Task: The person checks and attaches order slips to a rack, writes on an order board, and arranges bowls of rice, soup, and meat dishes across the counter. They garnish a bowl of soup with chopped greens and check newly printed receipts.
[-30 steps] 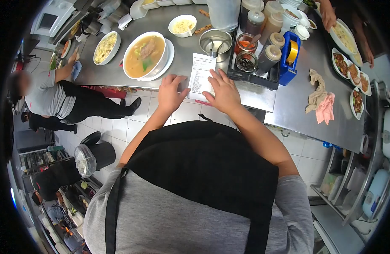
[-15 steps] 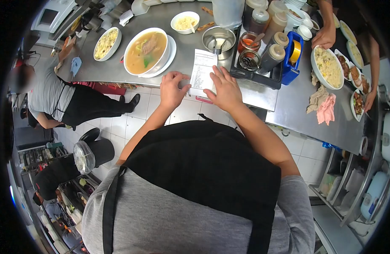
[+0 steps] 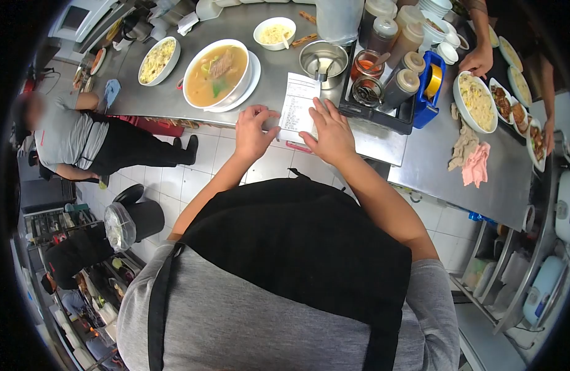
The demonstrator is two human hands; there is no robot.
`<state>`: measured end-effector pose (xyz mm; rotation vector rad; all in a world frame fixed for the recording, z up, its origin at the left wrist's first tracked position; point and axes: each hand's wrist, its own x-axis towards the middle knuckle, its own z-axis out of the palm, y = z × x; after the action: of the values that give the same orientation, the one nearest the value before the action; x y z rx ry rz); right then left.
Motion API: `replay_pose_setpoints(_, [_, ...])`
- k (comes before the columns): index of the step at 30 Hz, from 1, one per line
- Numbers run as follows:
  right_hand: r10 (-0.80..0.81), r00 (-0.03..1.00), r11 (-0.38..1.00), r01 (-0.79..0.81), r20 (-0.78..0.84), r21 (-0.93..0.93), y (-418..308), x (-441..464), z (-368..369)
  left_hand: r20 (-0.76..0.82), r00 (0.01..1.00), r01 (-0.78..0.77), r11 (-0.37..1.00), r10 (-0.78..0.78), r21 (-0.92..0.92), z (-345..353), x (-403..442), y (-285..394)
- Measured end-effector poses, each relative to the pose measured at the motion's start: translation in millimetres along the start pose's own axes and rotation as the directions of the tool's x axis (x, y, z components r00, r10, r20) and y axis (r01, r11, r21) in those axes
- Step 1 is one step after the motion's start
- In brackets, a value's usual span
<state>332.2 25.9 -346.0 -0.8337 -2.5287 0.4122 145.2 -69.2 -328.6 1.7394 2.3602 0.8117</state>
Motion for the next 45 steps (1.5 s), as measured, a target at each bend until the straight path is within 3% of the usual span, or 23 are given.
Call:
replay_pose_setpoints(12, [-0.005,0.999,0.996,0.008,0.036,-0.085,-2,1,1,-0.013,1.000,0.022,1.000,-0.022,-0.008,-1,1,2])
replay_pose_setpoints(24, [-0.016,1.000,0.996,0.018,0.027,-0.090,-4,2,-1,0.051,0.999,-0.008,0.994,0.002,0.108,1,6,9])
replay_pose_setpoints(27, [-0.011,0.999,0.995,0.014,0.031,-0.094,-4,2,-1,0.096,0.993,-0.091,0.973,0.072,0.212,-8,9,12])
replay_pose_setpoints(30, [-0.010,1.000,0.995,0.012,0.029,-0.096,-3,2,0,0.197,0.979,-0.135,0.862,0.042,0.489,-31,20,17])
replay_pose_setpoints(33, [-0.003,0.999,0.995,0.007,0.037,-0.097,-4,2,0,0.121,0.991,-0.086,0.965,0.057,0.247,-22,13,9])
replay_pose_setpoints(36, [-0.001,0.999,0.994,0.005,0.037,-0.112,-4,2,1,0.070,0.997,0.022,1.000,-0.023,0.018,-4,5,9])
replay_pose_setpoints(45, [0.006,0.999,0.996,-0.002,0.050,-0.093,-3,2,1,0.011,0.999,0.050,0.998,-0.049,-0.026,3,-1,12])
